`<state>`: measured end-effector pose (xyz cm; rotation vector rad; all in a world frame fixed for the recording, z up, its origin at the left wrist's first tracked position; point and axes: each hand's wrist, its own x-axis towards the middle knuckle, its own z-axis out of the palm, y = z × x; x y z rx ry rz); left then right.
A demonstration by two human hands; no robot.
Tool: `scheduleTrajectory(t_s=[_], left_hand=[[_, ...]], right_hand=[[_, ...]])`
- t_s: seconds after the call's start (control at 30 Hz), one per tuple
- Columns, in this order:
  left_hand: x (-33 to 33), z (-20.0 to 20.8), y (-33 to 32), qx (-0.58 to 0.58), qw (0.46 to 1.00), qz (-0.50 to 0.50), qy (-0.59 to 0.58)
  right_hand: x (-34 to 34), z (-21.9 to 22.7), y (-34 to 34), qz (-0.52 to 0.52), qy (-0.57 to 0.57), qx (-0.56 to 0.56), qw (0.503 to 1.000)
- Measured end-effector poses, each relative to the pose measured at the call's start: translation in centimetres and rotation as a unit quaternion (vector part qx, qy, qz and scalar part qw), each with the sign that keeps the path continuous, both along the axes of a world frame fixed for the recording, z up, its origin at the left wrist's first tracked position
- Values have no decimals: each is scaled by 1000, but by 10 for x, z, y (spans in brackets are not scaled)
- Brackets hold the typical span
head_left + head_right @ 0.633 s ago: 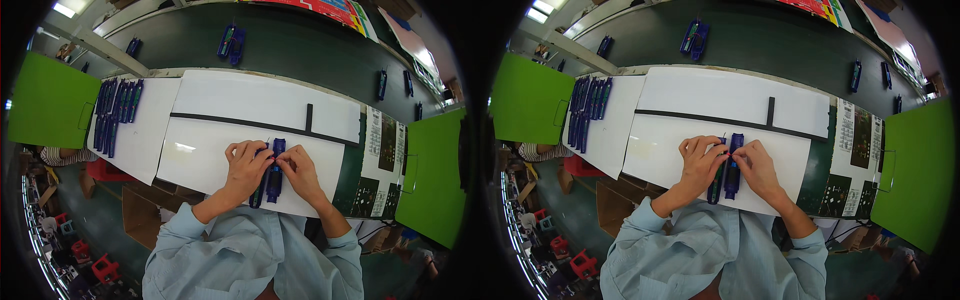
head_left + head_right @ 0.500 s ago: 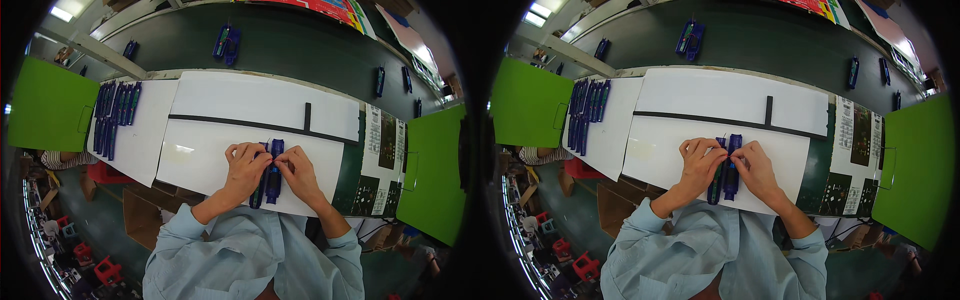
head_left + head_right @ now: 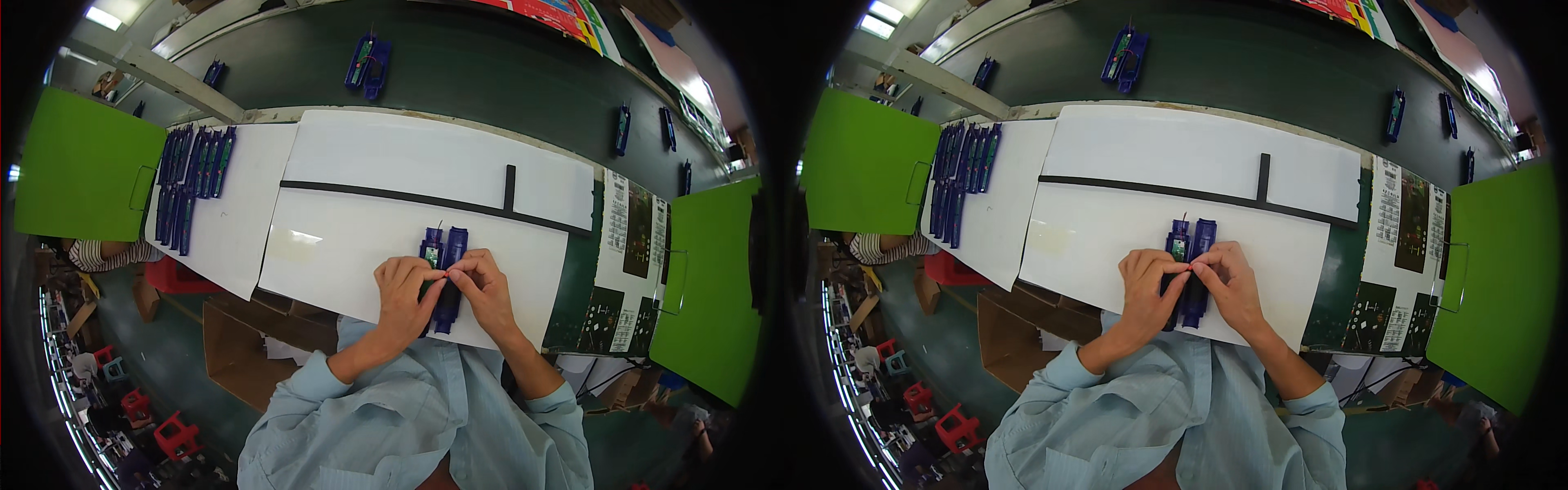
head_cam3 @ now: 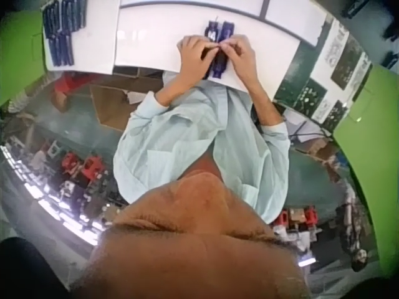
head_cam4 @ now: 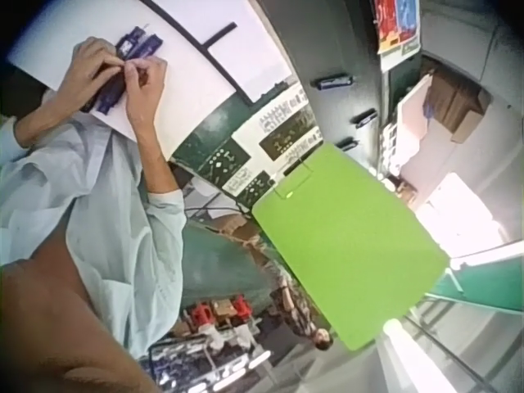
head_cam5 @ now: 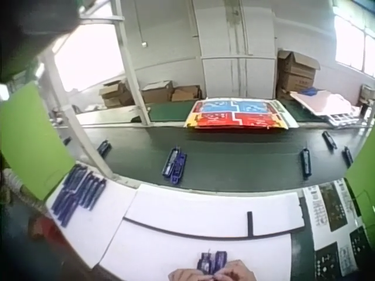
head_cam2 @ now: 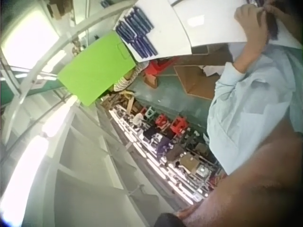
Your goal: The person assembles internal components, a circuit board, and a foam insert into blue plastic electronic housings by hand.
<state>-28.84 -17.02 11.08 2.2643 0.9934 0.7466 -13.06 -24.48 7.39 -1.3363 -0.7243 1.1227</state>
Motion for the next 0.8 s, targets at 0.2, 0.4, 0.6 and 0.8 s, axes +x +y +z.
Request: scheduleTrajectory(t_s=[0.2,0.4,0.6,0.8], left_hand=[[-38,8,-20,27,995,-79,63],[-35,-12,-30,-16,999,-29,2],[-36,-16,-29,-4,998,-50,-31],[-49,-18,-34,24,996,-61,-63]], right_hand=[[6,25,9,96,-307,114,940],[-3,24,12,158,-426,167,875],[-8,24,10,150,-463,171,857],[2,34,16,168,-376,126,902]])
